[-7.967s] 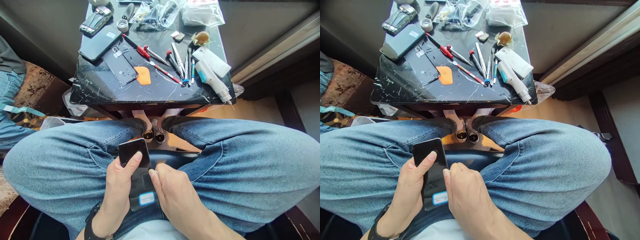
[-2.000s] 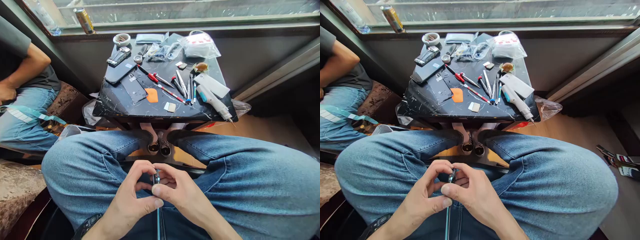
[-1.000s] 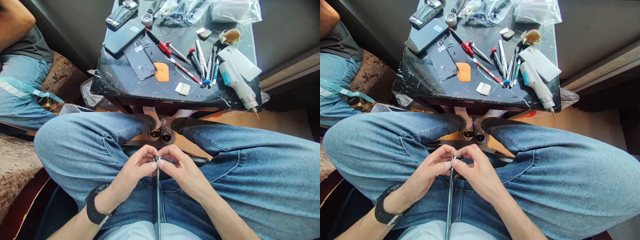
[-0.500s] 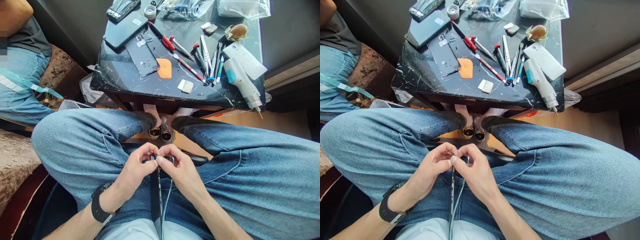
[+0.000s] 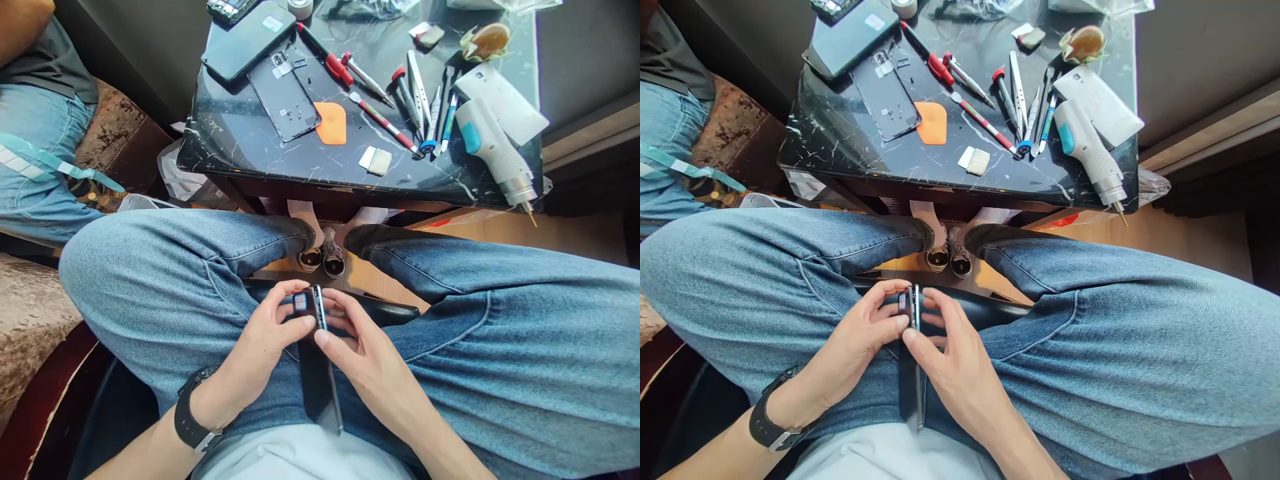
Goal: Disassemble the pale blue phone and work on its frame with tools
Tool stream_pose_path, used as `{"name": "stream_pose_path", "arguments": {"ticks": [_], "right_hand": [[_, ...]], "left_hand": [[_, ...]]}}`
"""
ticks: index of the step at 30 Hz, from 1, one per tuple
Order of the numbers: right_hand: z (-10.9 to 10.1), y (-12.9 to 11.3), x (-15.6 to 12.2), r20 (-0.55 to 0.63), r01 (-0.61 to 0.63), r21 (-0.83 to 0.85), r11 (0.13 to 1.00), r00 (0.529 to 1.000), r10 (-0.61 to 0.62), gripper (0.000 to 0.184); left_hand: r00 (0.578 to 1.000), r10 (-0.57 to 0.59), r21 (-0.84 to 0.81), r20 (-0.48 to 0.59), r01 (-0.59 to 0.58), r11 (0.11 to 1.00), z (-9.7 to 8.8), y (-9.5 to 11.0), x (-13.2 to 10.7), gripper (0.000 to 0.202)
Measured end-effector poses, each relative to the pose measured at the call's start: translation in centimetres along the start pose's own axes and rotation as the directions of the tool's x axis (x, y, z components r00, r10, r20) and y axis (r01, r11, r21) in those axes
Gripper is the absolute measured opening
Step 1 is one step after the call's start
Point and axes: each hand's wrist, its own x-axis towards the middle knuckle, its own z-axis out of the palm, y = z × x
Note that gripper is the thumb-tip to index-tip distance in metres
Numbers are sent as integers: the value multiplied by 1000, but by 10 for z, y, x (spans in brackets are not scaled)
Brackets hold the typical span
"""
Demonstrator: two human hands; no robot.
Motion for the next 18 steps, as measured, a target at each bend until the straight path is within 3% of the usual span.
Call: {"name": "stream_pose_path", "arguments": {"ticks": [2, 5, 8, 12, 15, 18], "right_hand": [[-2, 1, -11, 11, -50, -18, 999, 999, 50, 39], [-2, 0, -25, 31, -38, -82, 996, 999, 40, 24], [3, -3, -32, 25, 40, -188, 981, 999, -36, 24], [11, -7, -32, 49, 68, -241, 968, 997, -58, 33], [11, -5, -34, 54, 1, -189, 982, 998, 10, 21], [7, -2, -39, 110, -63, -206, 977, 990, 87, 5]], "left_hand": [[997, -46, -20, -55, 45, 999, -1, 2, -1, 28], [998, -47, -33, -38, 45, 998, 2, 3, -2, 17], [999, -29, -30, -36, 28, 999, 9, 3, -3, 24], [992, 2, 149, -127, 17, 989, 12, 0, -2, 37], [985, 47, 207, -167, -12, 978, 10, -1, -1, 33], [976, 50, 128, -210, -23, 992, 9, -1, 1, 29]]}}
